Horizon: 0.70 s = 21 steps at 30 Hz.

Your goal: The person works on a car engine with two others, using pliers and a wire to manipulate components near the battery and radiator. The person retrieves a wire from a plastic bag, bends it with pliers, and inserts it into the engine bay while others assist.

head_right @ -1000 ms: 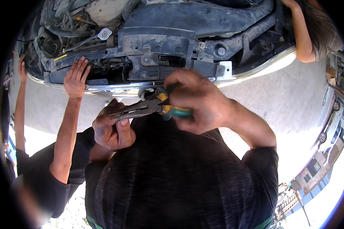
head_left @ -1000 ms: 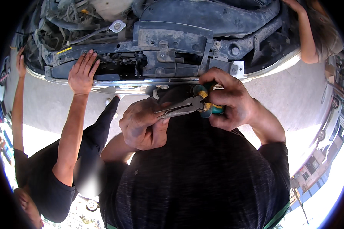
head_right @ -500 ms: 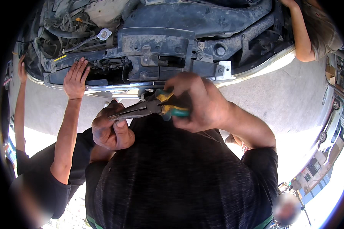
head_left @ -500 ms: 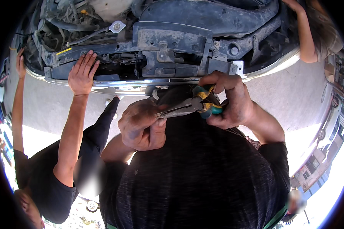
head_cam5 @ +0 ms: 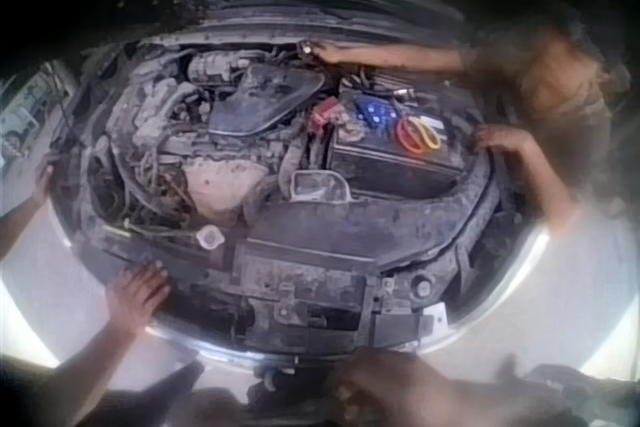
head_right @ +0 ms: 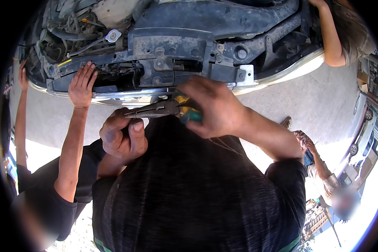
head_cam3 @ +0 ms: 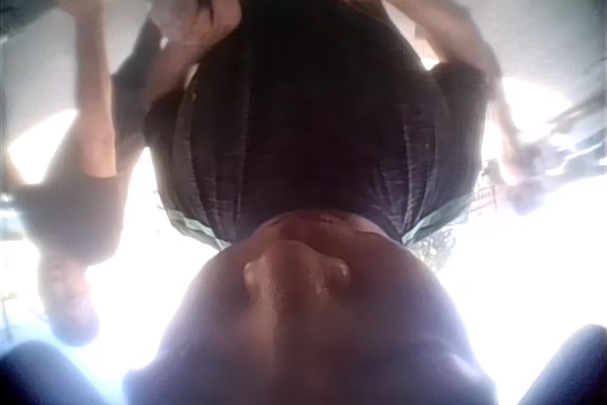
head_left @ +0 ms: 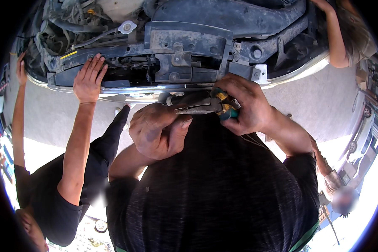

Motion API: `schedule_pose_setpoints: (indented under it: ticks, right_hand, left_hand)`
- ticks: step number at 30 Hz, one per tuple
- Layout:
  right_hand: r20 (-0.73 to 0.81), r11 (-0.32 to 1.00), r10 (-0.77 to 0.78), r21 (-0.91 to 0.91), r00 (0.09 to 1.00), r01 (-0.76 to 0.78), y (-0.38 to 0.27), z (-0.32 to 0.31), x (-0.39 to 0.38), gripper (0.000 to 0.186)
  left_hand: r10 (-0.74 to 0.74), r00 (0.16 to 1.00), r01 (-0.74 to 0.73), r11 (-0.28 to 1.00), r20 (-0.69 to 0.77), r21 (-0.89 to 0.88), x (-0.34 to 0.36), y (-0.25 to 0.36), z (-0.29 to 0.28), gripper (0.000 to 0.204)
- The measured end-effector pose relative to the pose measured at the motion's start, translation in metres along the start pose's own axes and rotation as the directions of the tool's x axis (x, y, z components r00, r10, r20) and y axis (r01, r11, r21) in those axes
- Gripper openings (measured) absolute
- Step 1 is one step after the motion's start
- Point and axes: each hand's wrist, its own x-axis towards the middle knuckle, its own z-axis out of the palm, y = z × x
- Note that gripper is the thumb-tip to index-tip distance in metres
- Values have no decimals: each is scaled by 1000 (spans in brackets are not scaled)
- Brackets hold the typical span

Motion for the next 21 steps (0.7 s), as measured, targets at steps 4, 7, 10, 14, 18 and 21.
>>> schedule_pose_setpoints:
  ticks: [4, 7, 10, 14, 18, 21]
  right_hand:
    - [-18, 1000, 7, -30, 1000, -8, 0, 2, 0, 47]
    - [-31, 997, -19, -70, 999, 17, -2, 1, 3, 44]
    - [-45, 998, -17, -66, 999, 14, -4, 2, 5, 42]
    - [-58, 995, -55, -81, 997, 50, -2, 2, 6, 39]
    - [-57, 991, -99, -96, 993, 93, -1, 3, 6, 37]
    - [-10, 988, -27, -154, 1000, 25, -3, 2, 5, 46]
  left_hand:
    - [-6, 999, 4, 999, 42, 44, 11, 3, -1, 27]
    - [-28, 999, 26, 998, 35, 57, 14, 5, 3, 30]
    - [0, 999, -2, 998, 33, 62, 16, 5, 3, 32]
    - [56, 997, -60, 996, 60, 65, 17, 3, 3, 33]
    - [40, 997, -44, 998, 67, 55, 14, 7, 1, 29]
    - [18, 995, -24, 998, 100, 64, 14, 8, -1, 26]
